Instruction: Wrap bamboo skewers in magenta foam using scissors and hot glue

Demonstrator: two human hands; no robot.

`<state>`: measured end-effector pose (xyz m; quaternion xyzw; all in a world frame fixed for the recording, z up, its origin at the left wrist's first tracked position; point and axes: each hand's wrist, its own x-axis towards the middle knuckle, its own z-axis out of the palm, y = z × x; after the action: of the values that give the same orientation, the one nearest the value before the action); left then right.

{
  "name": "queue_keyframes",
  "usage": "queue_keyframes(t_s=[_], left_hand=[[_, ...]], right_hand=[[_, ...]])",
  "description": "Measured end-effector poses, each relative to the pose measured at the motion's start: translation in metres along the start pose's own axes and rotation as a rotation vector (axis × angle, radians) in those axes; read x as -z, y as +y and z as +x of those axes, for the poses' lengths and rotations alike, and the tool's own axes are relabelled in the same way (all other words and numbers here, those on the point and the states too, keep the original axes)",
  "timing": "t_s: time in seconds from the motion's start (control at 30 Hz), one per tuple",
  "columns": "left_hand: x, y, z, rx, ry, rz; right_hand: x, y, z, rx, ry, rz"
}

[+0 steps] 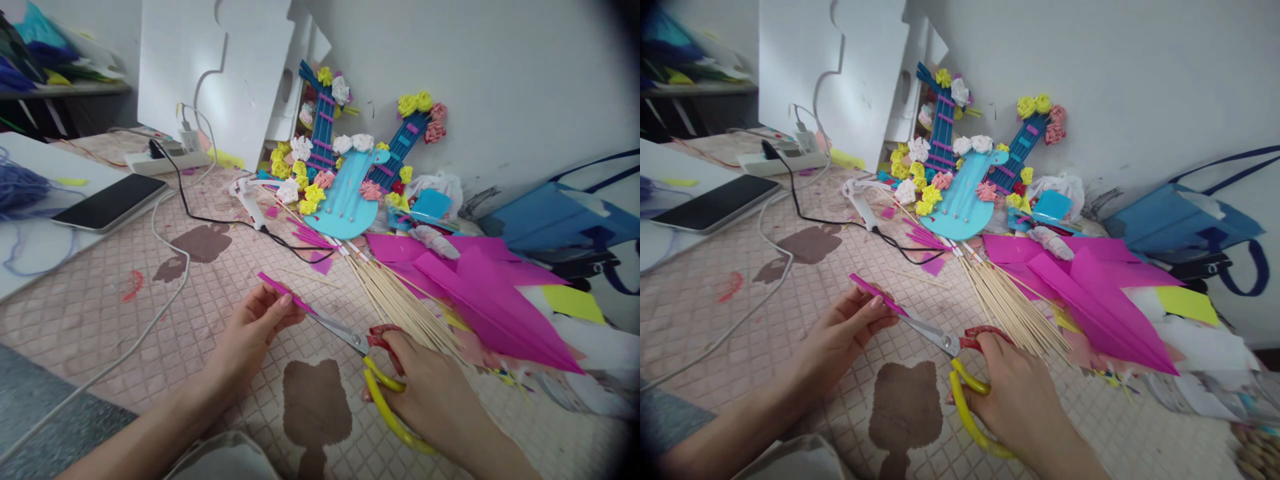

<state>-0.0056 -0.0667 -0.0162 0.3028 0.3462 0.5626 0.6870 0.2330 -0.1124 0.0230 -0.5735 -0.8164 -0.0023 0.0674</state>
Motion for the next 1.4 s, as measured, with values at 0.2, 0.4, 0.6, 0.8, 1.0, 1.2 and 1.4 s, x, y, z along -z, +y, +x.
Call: queue_keyframes(t_s=[0.2, 0.4, 0.6, 0.8, 1.0, 1.2, 1.4], left_hand=[[-0.0011, 0.0008, -0.0024, 0.016, 0.005, 0.020], [-0.0001, -0.0002, -0.0019, 0.004, 0.004, 0.024], [-0.0002, -0.0008, -0.0021, -0.005, 0.006, -0.003], [-0.0004, -0.0012, -0.0023, -0.004, 0.007, -0.024], [0.0008, -0.0017, -0.0023, -0.016, -0.009, -0.034], [0.0011, -0.0019, -0.0006, -0.023, -0.019, -0.026], [0.0022, -0.0033, -0.0011, -0.020, -0.017, -0.035]], right_hand=[[0.0008, -0.0018, 0.0042, 0.045, 0.021, -0.023], [0.0004, -0.0014, 0.0045, 0.046, -0.020, -0.004], [0.0006, -0.0016, 0.0061, 0.078, -0.001, -0.026], [0.0025, -0.0011, 0.0067, 0.086, 0.005, -0.021], [0.0032, -0.0010, 0.0068, 0.094, -0.007, -0.016], [0.0031, -0.0003, 0.0077, 0.132, 0.039, -0.046], [0.0008, -0.0006, 0.0071, 0.104, 0.024, 0.003]])
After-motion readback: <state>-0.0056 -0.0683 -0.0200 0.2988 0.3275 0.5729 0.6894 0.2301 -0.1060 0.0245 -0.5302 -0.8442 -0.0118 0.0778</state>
